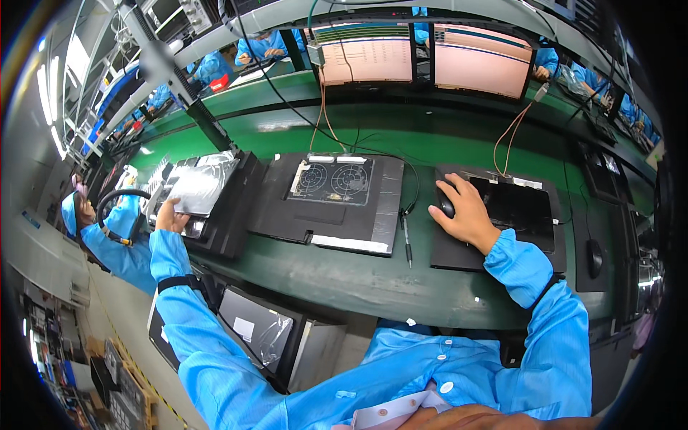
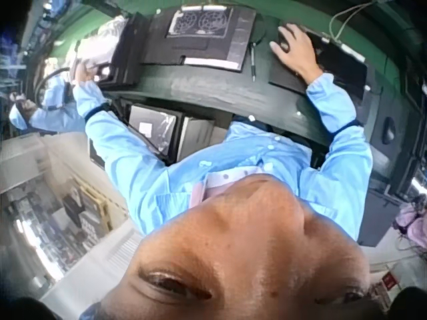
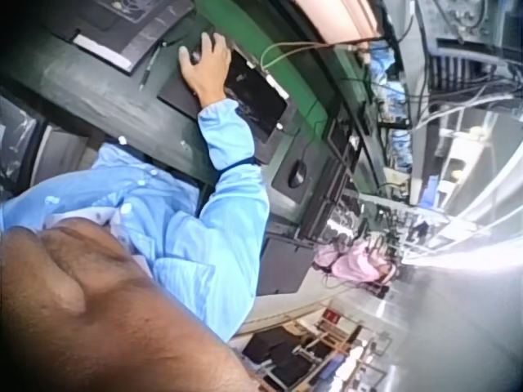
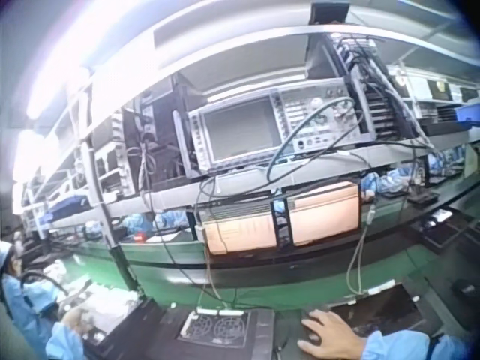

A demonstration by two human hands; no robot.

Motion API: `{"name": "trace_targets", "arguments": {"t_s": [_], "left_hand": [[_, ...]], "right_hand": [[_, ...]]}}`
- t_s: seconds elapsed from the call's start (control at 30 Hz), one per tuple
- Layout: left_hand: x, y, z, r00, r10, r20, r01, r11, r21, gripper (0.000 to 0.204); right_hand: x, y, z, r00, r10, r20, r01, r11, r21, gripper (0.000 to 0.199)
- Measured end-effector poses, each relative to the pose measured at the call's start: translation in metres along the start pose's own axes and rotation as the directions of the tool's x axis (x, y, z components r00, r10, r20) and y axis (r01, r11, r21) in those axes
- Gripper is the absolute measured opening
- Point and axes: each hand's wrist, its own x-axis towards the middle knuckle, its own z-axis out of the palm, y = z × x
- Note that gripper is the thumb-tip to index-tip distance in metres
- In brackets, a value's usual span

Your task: Testing and inspecting tablets on an assembly line, including connecting power/data cables and marking them with a pen.

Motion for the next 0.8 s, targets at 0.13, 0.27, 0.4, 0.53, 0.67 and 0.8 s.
{"name": "trace_targets", "arguments": {"t_s": [0.13, 0.27, 0.4, 0.53, 0.67, 0.8], "left_hand": [[-0.008, -0.004, -0.003, 0.999, 0.023, 0.032, -0.024, 0.999, 0.048, 0.041], [-0.007, -0.003, -0.009, 0.999, 0.036, 0.001, -0.036, 0.981, 0.193, 0.036], [-0.003, 0.007, -0.005, 0.994, 0.051, -0.098, 0.002, 0.877, 0.480, 0.024], [-0.001, 0.007, 0.001, 0.969, 0.122, -0.213, 0.029, 0.803, 0.595, 0.020], [0.002, -0.002, 0.001, 0.932, 0.146, -0.332, 0.020, 0.893, 0.449, 0.019], [0.002, -0.010, -0.003, 0.971, 0.138, -0.197, -0.090, 0.967, 0.238, 0.015]], "right_hand": [[-0.001, 0.000, 0.001, 0.997, -0.073, -0.004, 0.073, 0.997, 0.008, 0.052], [-0.001, 0.002, 0.004, 0.998, -0.064, -0.004, 0.064, 0.997, 0.046, 0.049], [-0.001, 0.005, 0.006, 0.999, -0.036, -0.006, 0.036, 0.998, 0.056, 0.049], [-0.001, 0.006, 0.008, 0.996, -0.077, -0.045, 0.080, 0.995, 0.066, 0.050], [0.000, 0.006, 0.007, 0.996, -0.071, -0.053, 0.075, 0.994, 0.074, 0.051], [0.000, 0.006, 0.005, 0.998, -0.054, -0.043, 0.057, 0.995, 0.078, 0.050]]}}
